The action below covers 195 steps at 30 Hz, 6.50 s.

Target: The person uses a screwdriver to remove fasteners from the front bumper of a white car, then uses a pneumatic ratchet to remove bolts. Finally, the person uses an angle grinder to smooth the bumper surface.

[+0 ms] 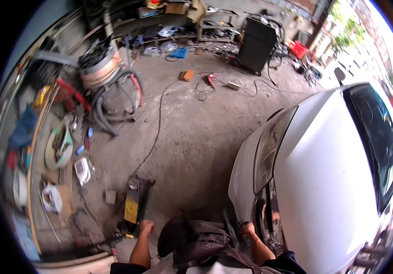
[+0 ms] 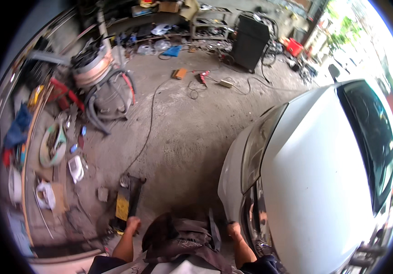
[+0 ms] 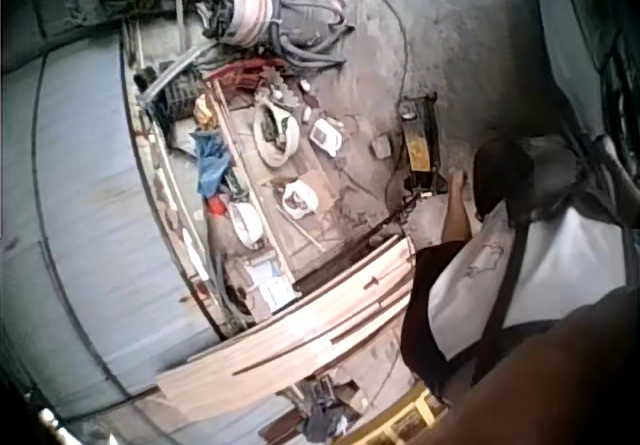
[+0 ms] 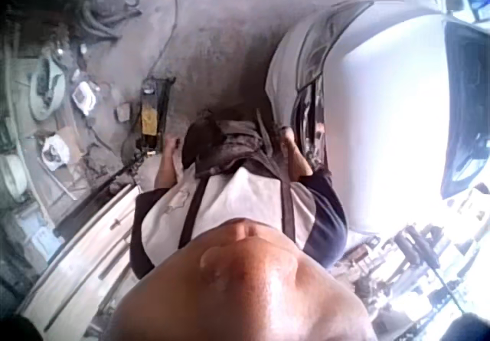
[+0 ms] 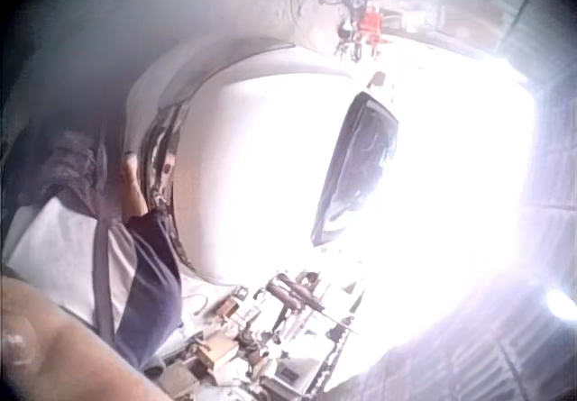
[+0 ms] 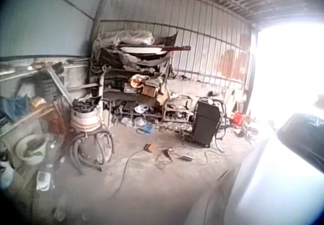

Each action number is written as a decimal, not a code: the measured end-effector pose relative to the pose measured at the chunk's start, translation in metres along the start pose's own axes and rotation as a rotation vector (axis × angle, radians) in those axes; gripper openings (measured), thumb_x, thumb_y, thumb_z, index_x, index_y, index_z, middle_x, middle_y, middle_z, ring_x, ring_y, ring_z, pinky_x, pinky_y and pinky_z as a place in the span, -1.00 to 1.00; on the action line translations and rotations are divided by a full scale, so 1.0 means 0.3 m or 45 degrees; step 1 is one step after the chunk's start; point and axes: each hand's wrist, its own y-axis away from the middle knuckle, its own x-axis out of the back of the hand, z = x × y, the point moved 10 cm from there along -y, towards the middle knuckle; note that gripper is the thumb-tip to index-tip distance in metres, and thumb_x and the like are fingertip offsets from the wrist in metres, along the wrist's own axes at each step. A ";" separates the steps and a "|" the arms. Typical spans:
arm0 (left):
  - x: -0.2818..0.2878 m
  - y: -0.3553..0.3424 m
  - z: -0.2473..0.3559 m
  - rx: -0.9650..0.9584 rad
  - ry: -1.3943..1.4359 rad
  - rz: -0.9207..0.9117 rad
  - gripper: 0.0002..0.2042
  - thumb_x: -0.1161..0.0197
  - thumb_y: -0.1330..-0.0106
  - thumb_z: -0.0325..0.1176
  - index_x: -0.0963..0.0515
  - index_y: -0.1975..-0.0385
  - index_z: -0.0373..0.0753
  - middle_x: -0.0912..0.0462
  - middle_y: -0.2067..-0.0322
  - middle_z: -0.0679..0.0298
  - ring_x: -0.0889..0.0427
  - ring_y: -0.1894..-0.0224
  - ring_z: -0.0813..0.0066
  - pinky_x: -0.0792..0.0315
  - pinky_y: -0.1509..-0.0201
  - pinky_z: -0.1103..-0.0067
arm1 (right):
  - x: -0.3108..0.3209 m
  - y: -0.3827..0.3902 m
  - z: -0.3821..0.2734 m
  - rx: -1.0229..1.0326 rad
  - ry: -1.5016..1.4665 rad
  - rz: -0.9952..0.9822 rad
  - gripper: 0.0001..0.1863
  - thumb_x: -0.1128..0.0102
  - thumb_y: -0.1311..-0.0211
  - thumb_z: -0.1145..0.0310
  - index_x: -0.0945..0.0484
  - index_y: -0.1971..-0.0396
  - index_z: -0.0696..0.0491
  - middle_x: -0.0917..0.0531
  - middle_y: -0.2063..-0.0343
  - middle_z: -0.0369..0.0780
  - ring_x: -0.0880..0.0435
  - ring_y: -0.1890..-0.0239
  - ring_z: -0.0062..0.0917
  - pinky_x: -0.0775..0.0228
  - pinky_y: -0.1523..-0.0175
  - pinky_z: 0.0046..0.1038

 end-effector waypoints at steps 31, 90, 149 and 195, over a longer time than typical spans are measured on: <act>-0.673 -1.634 1.764 0.301 -0.654 -0.086 -0.65 -0.13 -0.10 -0.07 -0.57 0.60 -0.29 -0.56 0.68 0.11 -0.54 0.66 0.27 -0.41 0.49 0.34 | 2.008 -1.522 -1.002 0.025 -0.879 0.267 -0.76 0.00 0.09 0.43 -0.60 0.42 0.15 -0.62 0.49 -0.06 -0.63 0.35 -0.32 -0.45 0.20 -0.36; -1.984 -3.516 2.793 -0.185 0.332 0.294 -0.45 -0.45 0.05 -0.11 -0.41 0.21 -0.39 -0.53 0.34 0.19 -0.52 0.42 0.47 -0.53 0.38 0.51 | 2.238 -3.613 -1.128 -0.460 -0.739 0.048 -0.50 0.16 -0.28 0.06 -0.50 0.53 0.21 -0.55 0.49 0.13 -0.51 0.39 0.09 -0.30 0.24 -0.10; -1.652 -1.851 3.998 -0.102 1.107 -0.385 -0.77 -0.22 -0.10 -0.36 -0.40 0.29 -0.25 -0.47 0.53 0.32 -0.50 0.62 0.54 -0.43 0.57 0.60 | 3.493 -2.312 -1.860 0.246 -1.888 -0.420 -0.67 0.03 -0.32 0.14 -0.44 0.20 0.13 -0.56 0.45 -0.31 -0.51 0.46 -0.67 -0.33 0.36 -0.63; -2.183 -3.311 6.194 -0.294 0.574 -1.156 -0.90 -0.19 -0.04 -0.45 -0.47 0.44 -0.23 -0.54 0.51 0.38 -0.51 0.48 0.60 -0.41 0.37 0.64 | 5.443 -3.602 -2.609 0.169 -0.461 1.065 -0.58 0.08 -0.27 0.10 -0.46 0.37 0.23 -0.50 0.38 0.00 -0.46 0.25 -0.13 -0.31 0.20 -0.16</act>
